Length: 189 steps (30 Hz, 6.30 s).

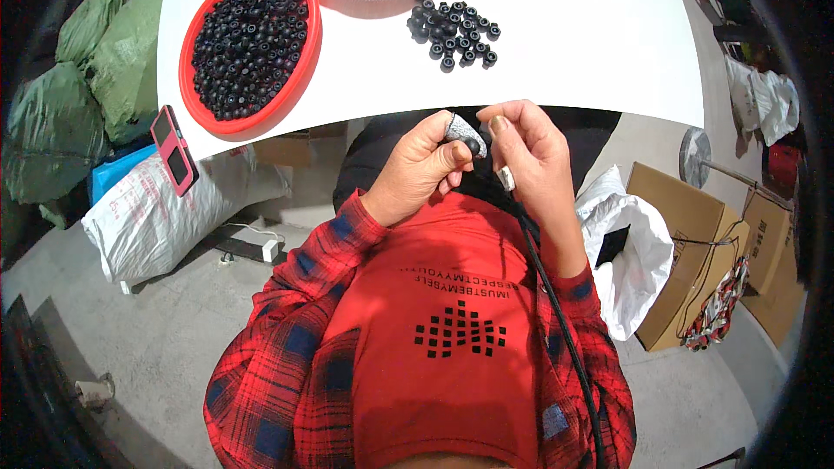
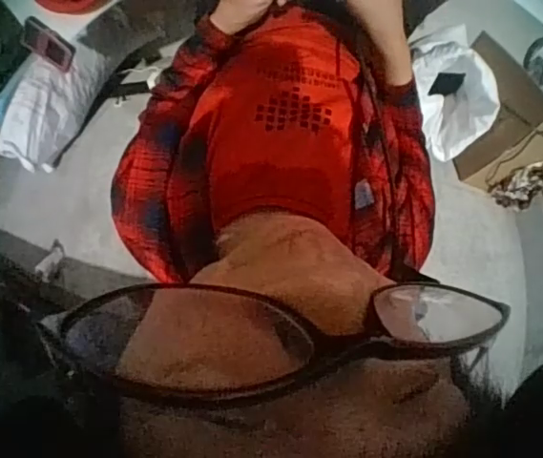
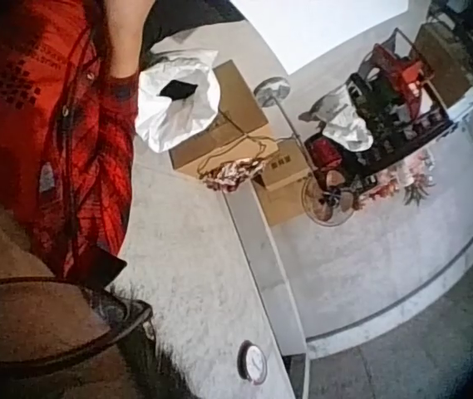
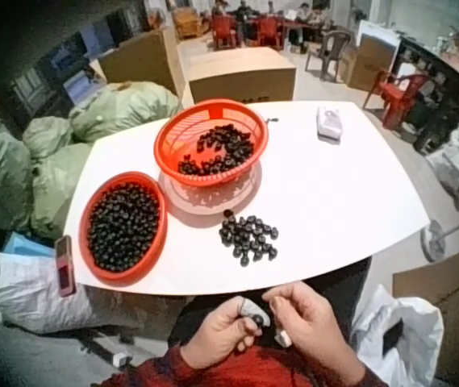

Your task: The person assembles small black plastic components by hand at a work table.

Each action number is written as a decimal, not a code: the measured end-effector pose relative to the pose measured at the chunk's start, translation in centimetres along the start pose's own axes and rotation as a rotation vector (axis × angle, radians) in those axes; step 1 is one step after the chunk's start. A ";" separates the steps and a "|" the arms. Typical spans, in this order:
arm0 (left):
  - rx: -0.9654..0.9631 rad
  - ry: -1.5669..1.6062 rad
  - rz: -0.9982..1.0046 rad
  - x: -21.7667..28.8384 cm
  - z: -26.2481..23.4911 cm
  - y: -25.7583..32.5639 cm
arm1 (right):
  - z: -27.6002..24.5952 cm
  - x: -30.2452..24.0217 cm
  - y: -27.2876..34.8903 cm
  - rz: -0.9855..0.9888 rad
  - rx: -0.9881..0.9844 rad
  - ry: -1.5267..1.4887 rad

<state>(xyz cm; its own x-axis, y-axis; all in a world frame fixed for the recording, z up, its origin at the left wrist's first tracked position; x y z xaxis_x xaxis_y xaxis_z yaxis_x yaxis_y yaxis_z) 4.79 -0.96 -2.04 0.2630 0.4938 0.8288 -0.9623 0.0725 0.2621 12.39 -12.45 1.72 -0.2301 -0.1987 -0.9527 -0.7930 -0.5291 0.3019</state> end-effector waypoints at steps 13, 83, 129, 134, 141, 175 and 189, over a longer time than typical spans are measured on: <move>0.025 -0.161 0.043 0.8 0.0 0.1 | 0.0 0.2 -0.1 -0.064 0.125 0.083; -0.006 0.079 -0.027 -0.2 -0.6 0.0 | 0.5 -0.5 0.9 -0.113 -0.187 0.104; -0.059 0.336 0.047 -0.4 0.2 1.0 | 1.6 -1.3 2.4 -0.366 -0.063 0.292; -0.034 0.258 0.060 0.0 0.4 1.4 | 1.7 -0.5 2.9 -0.271 -0.023 0.153; -0.013 0.309 0.049 -0.3 0.4 1.5 | 2.3 -1.0 3.2 -0.401 -0.081 0.240; -0.037 0.350 -0.094 -1.2 0.6 1.5 | 1.9 -1.0 2.8 -0.324 -0.039 0.259; -0.073 0.501 -0.079 -0.4 1.1 1.7 | 0.2 -2.5 3.3 -0.293 0.021 0.584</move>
<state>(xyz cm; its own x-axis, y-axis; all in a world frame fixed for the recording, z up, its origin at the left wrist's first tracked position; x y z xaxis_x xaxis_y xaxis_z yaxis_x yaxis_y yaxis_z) 3.16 -2.00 -1.37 0.2867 0.8378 0.4648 -0.9479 0.1776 0.2646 10.22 -13.53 5.11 0.3372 -0.4674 -0.8172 -0.7882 -0.6148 0.0264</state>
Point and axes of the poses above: each hand's wrist, its own y-axis away from the middle knuckle, its own z-axis out of the palm, x = y × z, the point moved 6 cm from there along -y, towards the middle knuckle, and after that the axes turned 3 degrees about -x, right-handed, at the moved point
